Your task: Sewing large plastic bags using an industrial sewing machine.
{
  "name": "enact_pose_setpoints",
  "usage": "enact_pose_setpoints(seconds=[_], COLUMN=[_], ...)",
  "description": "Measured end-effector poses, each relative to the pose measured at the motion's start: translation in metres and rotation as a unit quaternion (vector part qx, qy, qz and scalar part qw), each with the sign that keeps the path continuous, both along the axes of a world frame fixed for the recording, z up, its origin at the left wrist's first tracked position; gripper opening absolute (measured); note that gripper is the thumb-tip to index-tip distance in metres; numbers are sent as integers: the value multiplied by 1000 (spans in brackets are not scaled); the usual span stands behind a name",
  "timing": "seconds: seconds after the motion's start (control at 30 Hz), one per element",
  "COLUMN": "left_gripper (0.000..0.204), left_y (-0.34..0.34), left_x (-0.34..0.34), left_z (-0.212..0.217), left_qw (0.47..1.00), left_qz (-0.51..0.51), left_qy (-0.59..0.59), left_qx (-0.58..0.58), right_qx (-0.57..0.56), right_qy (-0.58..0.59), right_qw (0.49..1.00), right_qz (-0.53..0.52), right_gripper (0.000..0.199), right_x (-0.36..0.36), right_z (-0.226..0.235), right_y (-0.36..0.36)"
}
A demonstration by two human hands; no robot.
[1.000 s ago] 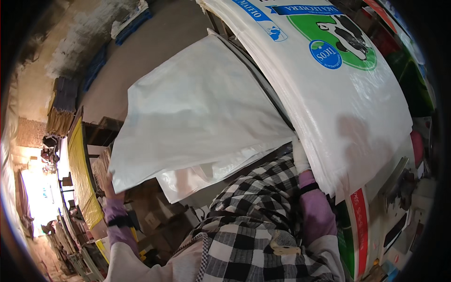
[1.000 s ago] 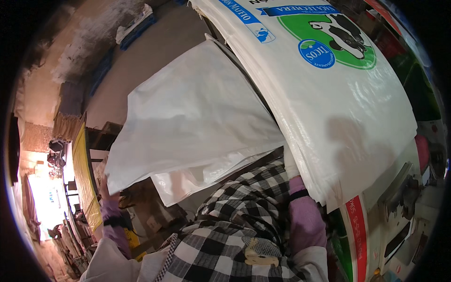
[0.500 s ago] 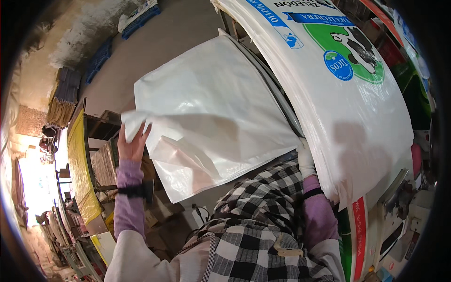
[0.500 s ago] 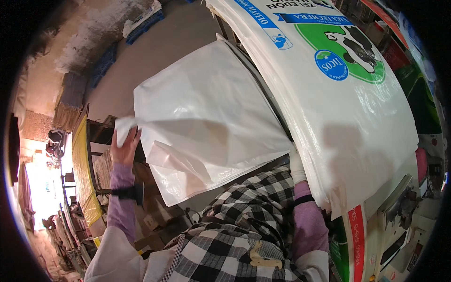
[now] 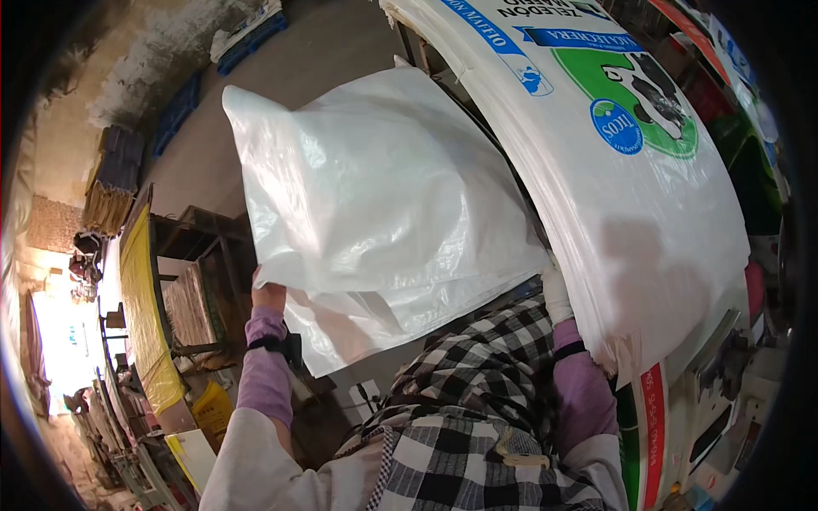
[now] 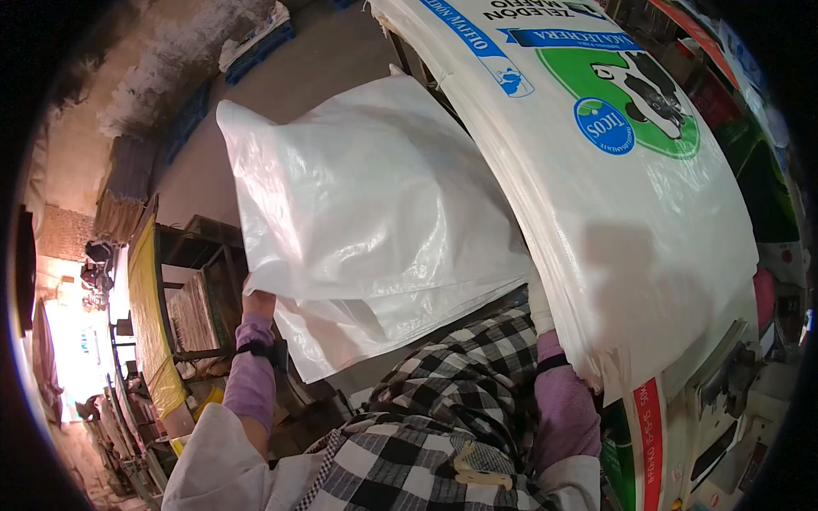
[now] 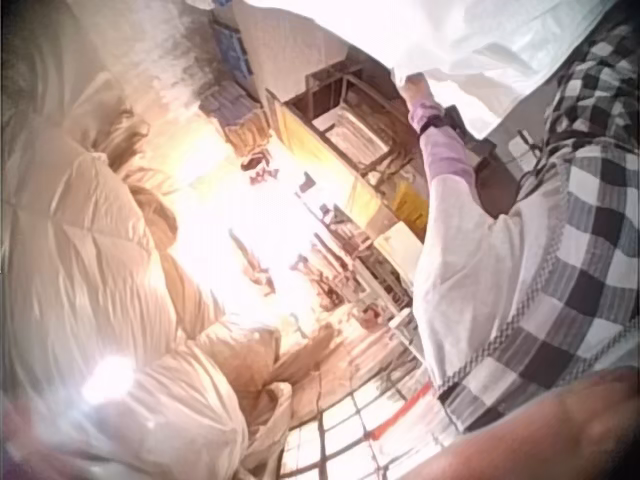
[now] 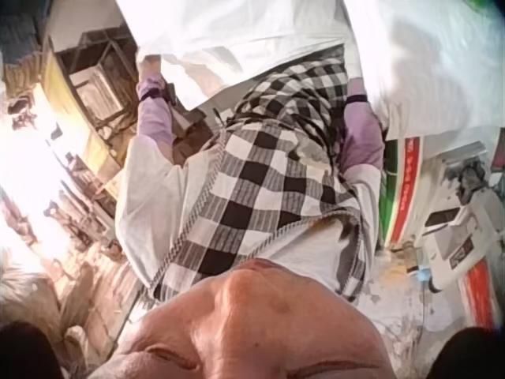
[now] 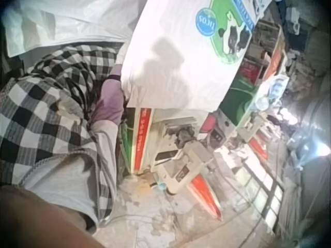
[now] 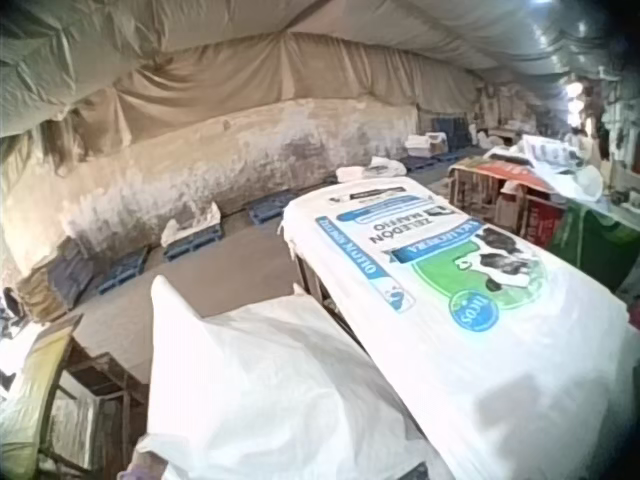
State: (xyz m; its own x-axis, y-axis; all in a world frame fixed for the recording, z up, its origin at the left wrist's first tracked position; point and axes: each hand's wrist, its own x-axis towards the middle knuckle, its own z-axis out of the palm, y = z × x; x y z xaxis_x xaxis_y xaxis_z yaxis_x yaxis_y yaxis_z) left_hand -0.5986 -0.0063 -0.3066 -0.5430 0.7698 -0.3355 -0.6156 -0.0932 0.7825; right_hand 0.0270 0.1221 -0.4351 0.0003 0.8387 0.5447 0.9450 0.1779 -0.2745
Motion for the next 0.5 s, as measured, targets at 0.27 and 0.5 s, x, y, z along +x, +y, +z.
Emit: enact_pose_setpoints(seconds=[0.27, 0.5], left_gripper=[42, 56], left_y=[25, 49], left_x=[-5, 8], left_z=[-23, -26], left_qw=[947, 905], left_qz=[-128, -186], left_qy=[115, 117], left_qx=[-271, -363], right_qx=[-154, -137], right_qy=[96, 94], right_qw=[983, 986], right_qz=[-14, -2], right_gripper=[30, 28], right_x=[14, 20], right_z=[-5, -25], right_y=[-7, -9])
